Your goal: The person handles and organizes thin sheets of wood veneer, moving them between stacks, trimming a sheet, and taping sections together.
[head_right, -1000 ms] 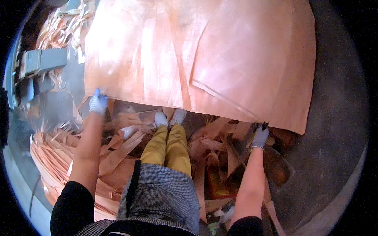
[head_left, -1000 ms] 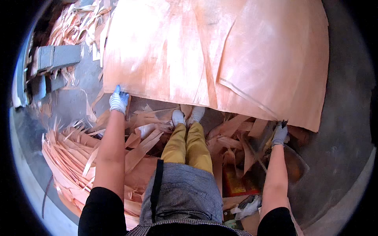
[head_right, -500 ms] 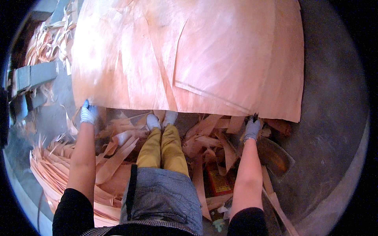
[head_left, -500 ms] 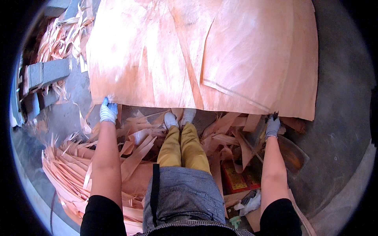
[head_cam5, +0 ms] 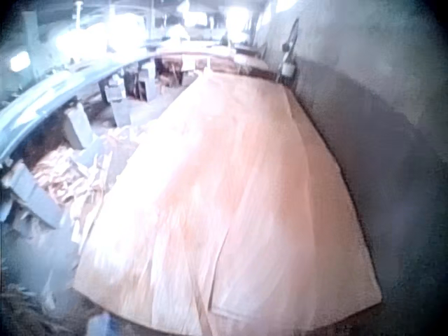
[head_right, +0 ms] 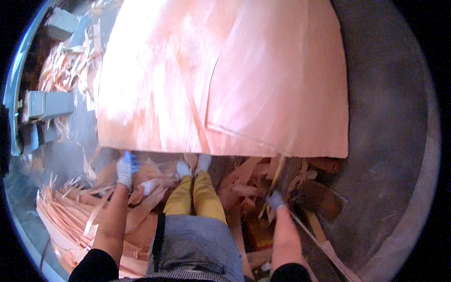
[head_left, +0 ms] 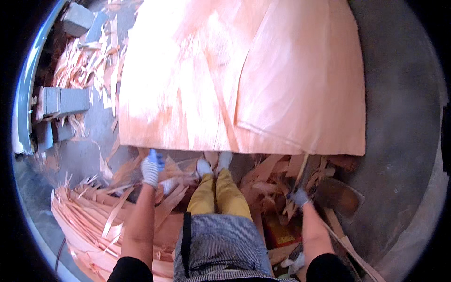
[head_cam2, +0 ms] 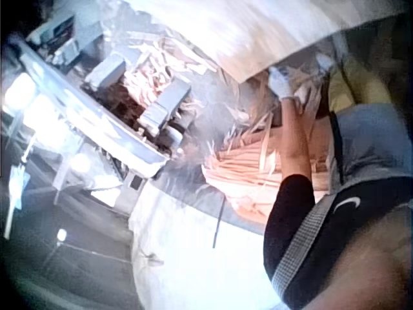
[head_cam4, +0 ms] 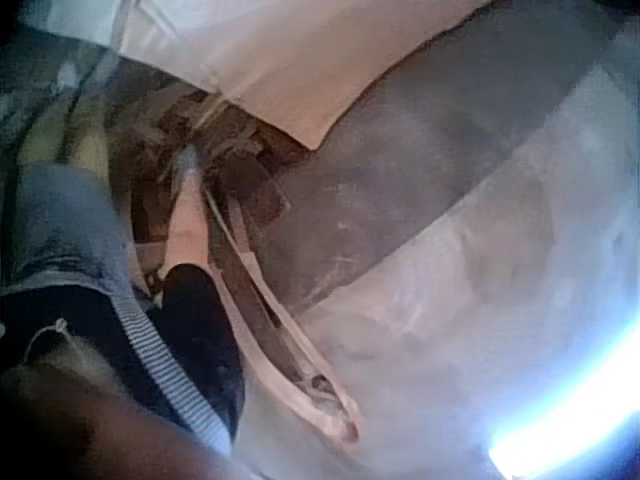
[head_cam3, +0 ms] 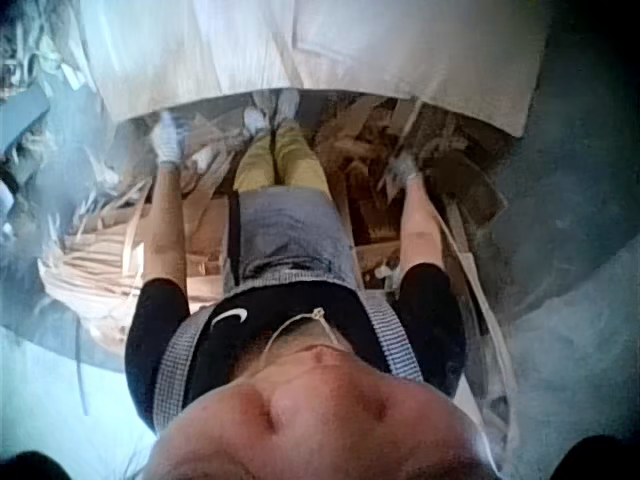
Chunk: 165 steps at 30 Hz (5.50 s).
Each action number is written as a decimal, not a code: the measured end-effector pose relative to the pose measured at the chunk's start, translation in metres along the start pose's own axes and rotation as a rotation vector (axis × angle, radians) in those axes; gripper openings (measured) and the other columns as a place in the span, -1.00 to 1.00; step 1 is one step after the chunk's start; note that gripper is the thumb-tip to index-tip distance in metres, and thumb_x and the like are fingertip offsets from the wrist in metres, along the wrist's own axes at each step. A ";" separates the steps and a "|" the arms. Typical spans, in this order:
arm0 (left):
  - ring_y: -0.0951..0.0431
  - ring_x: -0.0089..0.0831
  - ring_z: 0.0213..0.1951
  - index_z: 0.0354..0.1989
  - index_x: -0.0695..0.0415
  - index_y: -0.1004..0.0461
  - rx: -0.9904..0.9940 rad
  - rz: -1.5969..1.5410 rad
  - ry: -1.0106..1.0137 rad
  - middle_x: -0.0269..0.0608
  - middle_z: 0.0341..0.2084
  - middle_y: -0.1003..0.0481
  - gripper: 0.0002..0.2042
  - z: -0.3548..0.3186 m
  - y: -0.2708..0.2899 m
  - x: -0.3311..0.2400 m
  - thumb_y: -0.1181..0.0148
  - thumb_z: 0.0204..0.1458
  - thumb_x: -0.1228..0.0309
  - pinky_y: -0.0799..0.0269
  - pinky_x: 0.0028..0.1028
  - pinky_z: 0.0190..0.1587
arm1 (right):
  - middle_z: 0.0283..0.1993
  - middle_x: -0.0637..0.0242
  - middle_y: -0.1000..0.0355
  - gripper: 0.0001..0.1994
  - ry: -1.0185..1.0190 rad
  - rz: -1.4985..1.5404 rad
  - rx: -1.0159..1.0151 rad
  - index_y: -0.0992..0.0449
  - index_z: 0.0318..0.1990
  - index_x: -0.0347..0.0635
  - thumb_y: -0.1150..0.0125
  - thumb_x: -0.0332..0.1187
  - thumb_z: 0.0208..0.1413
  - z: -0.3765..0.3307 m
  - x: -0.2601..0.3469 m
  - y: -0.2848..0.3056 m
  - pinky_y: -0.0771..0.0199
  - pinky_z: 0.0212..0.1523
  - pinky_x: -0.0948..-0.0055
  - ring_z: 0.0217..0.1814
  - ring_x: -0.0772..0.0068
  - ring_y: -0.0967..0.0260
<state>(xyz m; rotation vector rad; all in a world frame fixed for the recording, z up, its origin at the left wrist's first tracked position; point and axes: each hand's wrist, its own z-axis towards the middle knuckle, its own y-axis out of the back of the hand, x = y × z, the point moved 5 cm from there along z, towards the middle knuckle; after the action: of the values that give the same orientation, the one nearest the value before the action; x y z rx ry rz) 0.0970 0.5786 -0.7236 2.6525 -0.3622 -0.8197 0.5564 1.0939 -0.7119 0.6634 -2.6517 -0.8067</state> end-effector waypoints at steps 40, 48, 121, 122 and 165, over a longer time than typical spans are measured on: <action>-0.45 0.09 -0.07 -0.03 0.15 -0.42 0.698 1.434 -0.592 0.18 -0.05 -0.41 -0.52 -0.176 -0.173 0.017 0.13 0.03 0.06 -0.35 -0.16 -0.02 | -0.45 0.25 -0.43 -0.72 -0.256 0.399 -0.843 -0.51 -0.32 -0.27 -0.27 -0.20 -0.01 -0.137 -0.200 0.222 -0.37 -0.32 0.34 -0.39 0.38 -0.35; -0.41 -0.11 -0.03 -0.01 0.12 -0.40 0.821 1.299 -0.612 -0.01 -0.10 -0.45 -0.68 -0.283 -0.181 0.040 0.16 0.17 0.26 -0.31 -0.29 0.02 | -0.28 0.14 -0.52 -0.68 -0.312 0.521 -0.759 -0.53 -0.18 -0.23 -0.19 -0.14 0.08 -0.205 -0.114 0.249 -0.42 -0.20 0.27 -0.20 0.14 -0.45; -0.43 -0.07 0.01 0.00 0.21 -0.42 0.584 1.347 -0.680 0.04 -0.04 -0.44 -0.56 0.031 0.419 -0.233 0.13 0.12 0.14 -0.29 -0.29 0.09 | -0.38 -0.10 -0.46 -0.66 -0.022 0.472 -0.568 -0.40 -0.29 -0.22 -0.18 -0.12 -0.05 -0.146 0.600 -0.095 -0.41 -0.30 -0.01 -0.33 -0.18 -0.42; -0.43 -0.07 0.00 0.01 0.21 -0.41 0.668 1.331 -0.718 0.03 -0.04 -0.45 -0.56 0.015 0.405 -0.248 0.14 0.13 0.14 -0.28 -0.30 0.10 | -0.33 -0.11 -0.46 -0.63 -0.019 0.455 -0.471 -0.39 -0.24 -0.21 -0.18 -0.10 -0.05 -0.147 0.610 -0.117 -0.42 -0.27 0.00 -0.29 -0.18 -0.42; -0.46 -0.21 -0.32 0.10 0.05 -0.29 -0.333 -0.200 -0.257 -0.16 -0.26 -0.45 -0.57 0.470 0.771 -0.725 0.01 0.09 0.15 -0.43 -0.20 -0.27 | -0.06 0.07 -0.46 -0.63 0.577 0.561 -0.104 -0.44 -0.01 -0.23 -0.09 -0.27 0.04 -0.005 1.188 0.187 -0.41 -0.01 0.33 -0.06 0.14 -0.45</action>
<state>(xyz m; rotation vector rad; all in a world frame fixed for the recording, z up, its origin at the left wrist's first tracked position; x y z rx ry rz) -0.8651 0.0062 -0.4274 2.3023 -0.0149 -1.1762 -0.5174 0.6291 -0.4341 0.0769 -2.0825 -0.4866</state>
